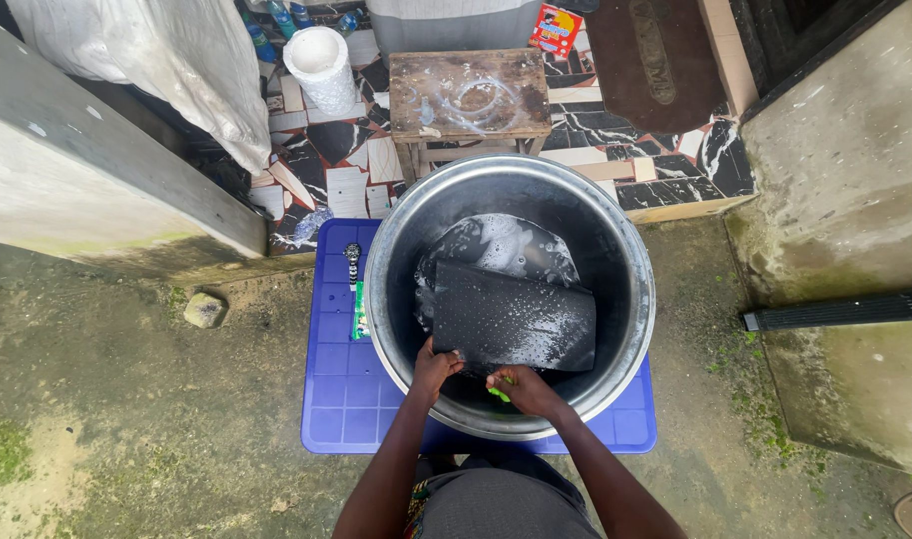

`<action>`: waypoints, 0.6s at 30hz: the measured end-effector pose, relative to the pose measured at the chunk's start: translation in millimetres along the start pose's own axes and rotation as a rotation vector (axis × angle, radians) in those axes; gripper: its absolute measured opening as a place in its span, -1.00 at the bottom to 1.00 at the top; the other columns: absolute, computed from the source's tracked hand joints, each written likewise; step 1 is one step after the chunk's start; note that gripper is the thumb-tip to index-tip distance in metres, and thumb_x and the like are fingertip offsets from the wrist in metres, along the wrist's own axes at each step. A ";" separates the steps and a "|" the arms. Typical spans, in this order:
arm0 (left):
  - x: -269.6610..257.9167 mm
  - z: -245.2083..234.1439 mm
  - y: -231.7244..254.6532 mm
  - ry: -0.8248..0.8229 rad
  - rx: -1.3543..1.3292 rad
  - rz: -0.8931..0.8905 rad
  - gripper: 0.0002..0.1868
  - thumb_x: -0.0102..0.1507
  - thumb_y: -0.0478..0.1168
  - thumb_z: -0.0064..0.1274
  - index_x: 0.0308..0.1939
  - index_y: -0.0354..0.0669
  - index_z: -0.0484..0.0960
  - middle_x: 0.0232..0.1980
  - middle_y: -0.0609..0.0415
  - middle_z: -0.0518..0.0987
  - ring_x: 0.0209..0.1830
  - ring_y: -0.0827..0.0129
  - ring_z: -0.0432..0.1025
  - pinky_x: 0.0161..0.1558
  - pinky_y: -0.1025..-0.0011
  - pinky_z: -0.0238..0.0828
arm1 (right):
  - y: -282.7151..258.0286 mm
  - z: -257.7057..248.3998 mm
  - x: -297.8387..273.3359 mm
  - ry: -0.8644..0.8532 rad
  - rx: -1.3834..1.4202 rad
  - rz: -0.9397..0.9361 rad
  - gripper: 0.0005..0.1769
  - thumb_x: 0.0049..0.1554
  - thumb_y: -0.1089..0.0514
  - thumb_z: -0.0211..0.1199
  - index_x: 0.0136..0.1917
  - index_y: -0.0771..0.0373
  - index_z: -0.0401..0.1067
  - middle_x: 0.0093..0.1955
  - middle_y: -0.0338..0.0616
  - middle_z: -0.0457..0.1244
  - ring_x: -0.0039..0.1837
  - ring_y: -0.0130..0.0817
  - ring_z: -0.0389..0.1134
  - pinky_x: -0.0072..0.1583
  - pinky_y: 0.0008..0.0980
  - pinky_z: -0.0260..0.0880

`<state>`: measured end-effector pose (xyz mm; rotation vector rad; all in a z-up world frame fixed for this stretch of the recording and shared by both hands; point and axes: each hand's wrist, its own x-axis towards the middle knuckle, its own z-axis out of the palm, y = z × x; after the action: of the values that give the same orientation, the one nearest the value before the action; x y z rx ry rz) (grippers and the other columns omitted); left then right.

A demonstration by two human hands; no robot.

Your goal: The person washes a car mat by scrubbing it with a sponge in a basin of soapy water, flipping the mat over to scrub the other side.

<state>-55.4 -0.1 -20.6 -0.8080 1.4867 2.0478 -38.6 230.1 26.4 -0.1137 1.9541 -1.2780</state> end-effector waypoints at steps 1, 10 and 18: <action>-1.5 1.5 0.4 -0.003 0.001 -0.001 -0.51 0.30 -0.43 0.02 0.32 -0.24 0.37 0.09 -0.09 0.56 -0.02 0.21 0.55 0.07 0.25 0.57 | -14.1 -5.7 -4.1 0.024 -0.003 0.052 -0.62 0.25 -0.12 0.16 -0.03 0.23 0.55 -0.16 -0.26 0.39 -0.07 -0.48 0.39 0.05 -0.36 0.40; 0.3 5.5 -5.3 0.009 -0.228 -0.126 -0.46 0.41 -0.26 -0.16 0.47 -0.07 0.09 0.28 -0.05 0.43 0.05 0.21 0.49 0.20 0.22 0.51 | -100.6 -29.4 6.5 0.240 0.082 -0.104 -0.47 0.20 -0.17 0.37 -0.38 0.25 0.40 -0.44 -0.30 0.16 -0.33 -0.55 0.09 -0.23 -0.36 0.15; 10.9 1.5 -22.9 -0.128 -0.420 -0.067 -0.56 0.44 -0.15 -0.26 0.38 -0.18 0.23 0.15 -0.02 0.50 -0.09 0.25 0.51 0.10 0.14 0.54 | -109.5 25.9 53.5 0.262 0.153 -0.272 -0.58 0.20 -0.10 0.32 -0.34 0.21 0.40 -0.39 -0.34 0.21 -0.28 -0.61 0.18 -0.19 -0.42 0.23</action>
<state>-47.8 8.6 -43.2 -0.8480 0.9597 2.3461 -94.3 132.5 80.3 -0.1457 2.1036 -1.6871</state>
